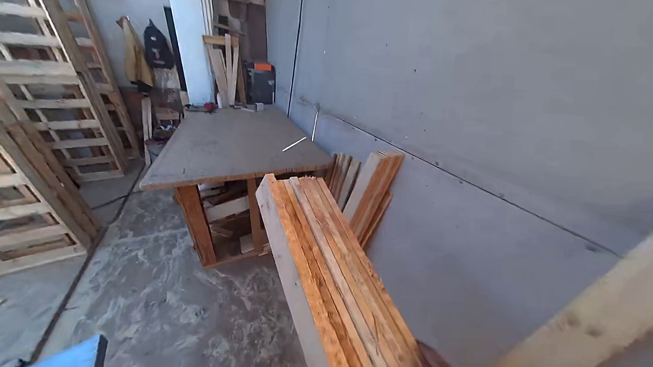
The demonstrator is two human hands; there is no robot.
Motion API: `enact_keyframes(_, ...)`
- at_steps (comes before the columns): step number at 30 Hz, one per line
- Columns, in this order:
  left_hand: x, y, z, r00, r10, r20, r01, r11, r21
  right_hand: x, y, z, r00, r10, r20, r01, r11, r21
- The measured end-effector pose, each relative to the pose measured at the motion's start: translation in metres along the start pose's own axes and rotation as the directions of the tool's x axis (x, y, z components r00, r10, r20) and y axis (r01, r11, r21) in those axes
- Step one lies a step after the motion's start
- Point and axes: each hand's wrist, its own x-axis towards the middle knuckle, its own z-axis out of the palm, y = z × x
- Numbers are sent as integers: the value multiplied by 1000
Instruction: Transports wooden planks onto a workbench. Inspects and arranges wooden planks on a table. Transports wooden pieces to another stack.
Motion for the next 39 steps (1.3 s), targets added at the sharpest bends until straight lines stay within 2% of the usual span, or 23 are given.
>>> enact_keyframes(4, 67, 30, -17, 990, 135, 44, -131, 989, -70, 94, -17, 20, 996, -69, 63, 68, 998, 7)
enact_keyframes(6, 99, 41, -28, 986, 147, -75, -151, 987, -49, 143, -36, 32, 988, -97, 119, 89, 994, 70)
enact_keyframes(8, 133, 51, -46, 973, 125, -193, -131, 991, -17, 195, -48, 51, 976, -120, 183, 95, 985, 142)
enact_keyframes(13, 231, 81, -118, 921, 44, -387, -46, 999, 6, 322, -66, 128, 955, -136, 263, 59, 958, 281)
enact_keyframes(17, 323, 110, -200, 898, 2, -439, 11, 1000, 25, 429, -87, 200, 949, -143, 280, 47, 945, 323)
enact_keyframes(20, 392, 145, -235, 867, -32, -498, 68, 996, 55, 513, -104, 248, 946, -151, 287, 38, 930, 366)
enact_keyframes(24, 489, 194, -276, 864, -31, -503, 98, 989, 107, 632, -137, 303, 942, -126, 311, -2, 924, 383)
enact_keyframes(26, 543, 216, -302, 874, -11, -486, 102, 982, 160, 687, -155, 326, 942, -94, 322, -38, 923, 383)
enact_keyframes(29, 632, 235, -364, 892, 30, -452, 76, 974, 216, 767, -179, 360, 950, -50, 309, -67, 931, 358)
enact_keyframes(34, 791, 272, -464, 883, 34, -468, 70, 976, 204, 903, -228, 405, 971, 29, 239, -97, 956, 278)
enact_keyframes(36, 859, 293, -494, 875, 58, -481, 49, 977, 206, 957, -259, 415, 975, 39, 217, -98, 958, 268)
enact_keyframes(39, 964, 328, -525, 889, 93, -449, 14, 973, 229, 1056, -318, 417, 975, 12, 222, -41, 991, 126)
